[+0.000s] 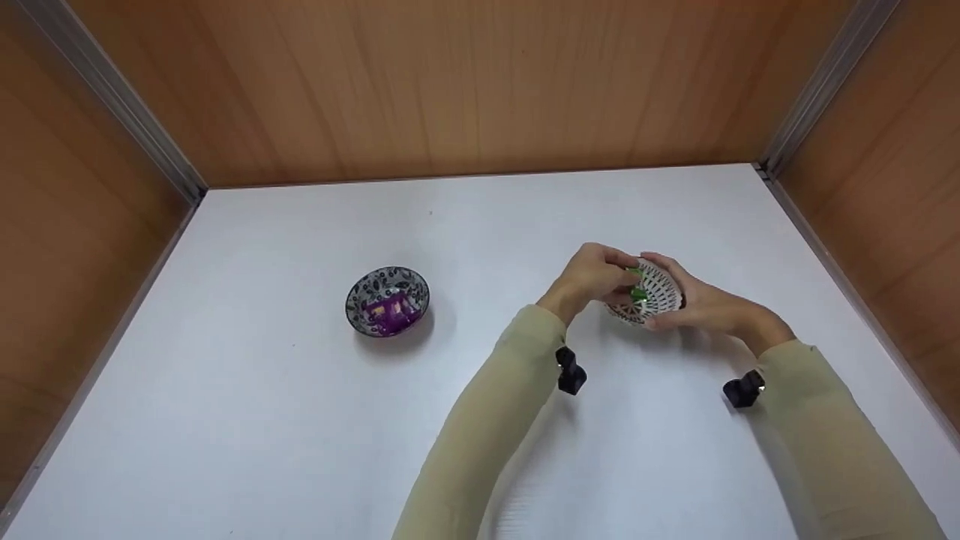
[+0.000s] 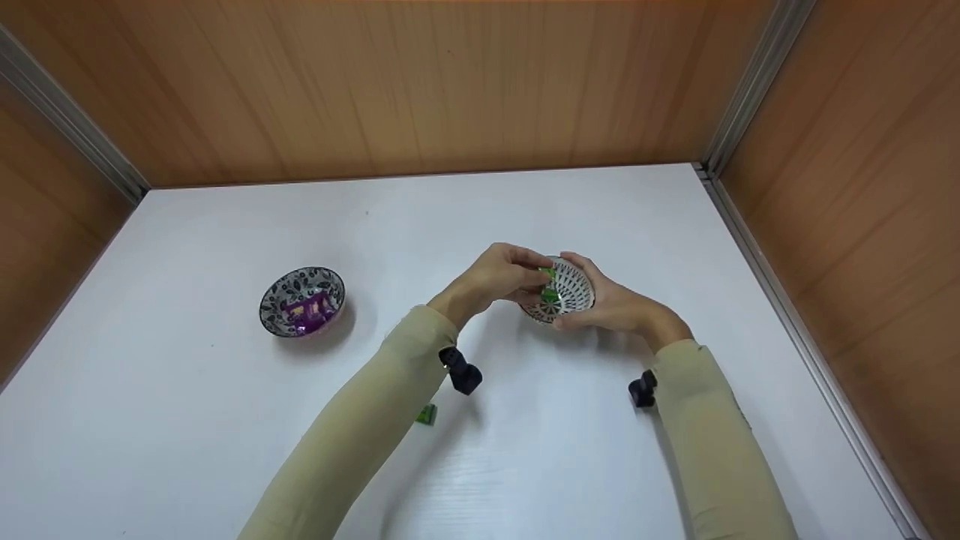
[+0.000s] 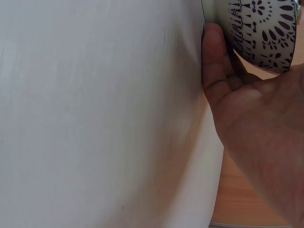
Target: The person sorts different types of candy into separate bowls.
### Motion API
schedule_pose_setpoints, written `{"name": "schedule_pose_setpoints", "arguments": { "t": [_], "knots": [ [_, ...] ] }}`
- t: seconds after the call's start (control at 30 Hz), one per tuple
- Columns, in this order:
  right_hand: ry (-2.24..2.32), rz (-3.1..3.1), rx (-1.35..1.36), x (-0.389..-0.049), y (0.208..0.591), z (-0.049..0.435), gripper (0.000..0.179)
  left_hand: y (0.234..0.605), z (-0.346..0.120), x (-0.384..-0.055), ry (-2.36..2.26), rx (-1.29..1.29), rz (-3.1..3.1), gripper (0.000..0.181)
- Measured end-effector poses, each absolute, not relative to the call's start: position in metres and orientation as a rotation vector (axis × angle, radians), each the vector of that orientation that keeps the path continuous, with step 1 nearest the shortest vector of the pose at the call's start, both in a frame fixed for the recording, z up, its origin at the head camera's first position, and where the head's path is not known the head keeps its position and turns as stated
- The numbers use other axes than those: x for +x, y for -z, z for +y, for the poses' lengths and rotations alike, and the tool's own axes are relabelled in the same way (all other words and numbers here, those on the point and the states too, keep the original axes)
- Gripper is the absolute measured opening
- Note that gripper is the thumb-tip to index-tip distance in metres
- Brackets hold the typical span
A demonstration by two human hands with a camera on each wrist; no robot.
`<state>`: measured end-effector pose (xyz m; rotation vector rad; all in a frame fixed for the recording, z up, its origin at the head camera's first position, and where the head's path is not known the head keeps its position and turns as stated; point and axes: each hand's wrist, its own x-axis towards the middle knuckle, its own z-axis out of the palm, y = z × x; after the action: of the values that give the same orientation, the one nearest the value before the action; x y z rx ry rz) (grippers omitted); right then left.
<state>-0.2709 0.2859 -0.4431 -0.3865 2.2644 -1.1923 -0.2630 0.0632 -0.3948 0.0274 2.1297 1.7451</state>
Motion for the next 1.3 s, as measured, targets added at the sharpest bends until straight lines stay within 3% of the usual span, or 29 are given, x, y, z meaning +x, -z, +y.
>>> {"name": "schedule_pose_setpoints", "arguments": {
  "t": [0.83, 1.17, 1.3],
  "knots": [
    [1.208, 2.238, -0.401, -0.274, 0.444, 0.285, 0.111, 0.405, 0.056, -0.268, -1.884, 0.064, 1.946, 0.021],
    [1.198, 2.261, -0.416, -0.273, 0.443, 0.282, 0.11, 0.39, 0.017, -0.252, -1.834, 0.232, 1.935, 0.03],
    [1.202, 2.273, -0.404, -0.273, 0.442, 0.282, 0.111, 0.383, -0.006, -0.243, -1.825, 0.278, 1.921, 0.025]
  ]
}}
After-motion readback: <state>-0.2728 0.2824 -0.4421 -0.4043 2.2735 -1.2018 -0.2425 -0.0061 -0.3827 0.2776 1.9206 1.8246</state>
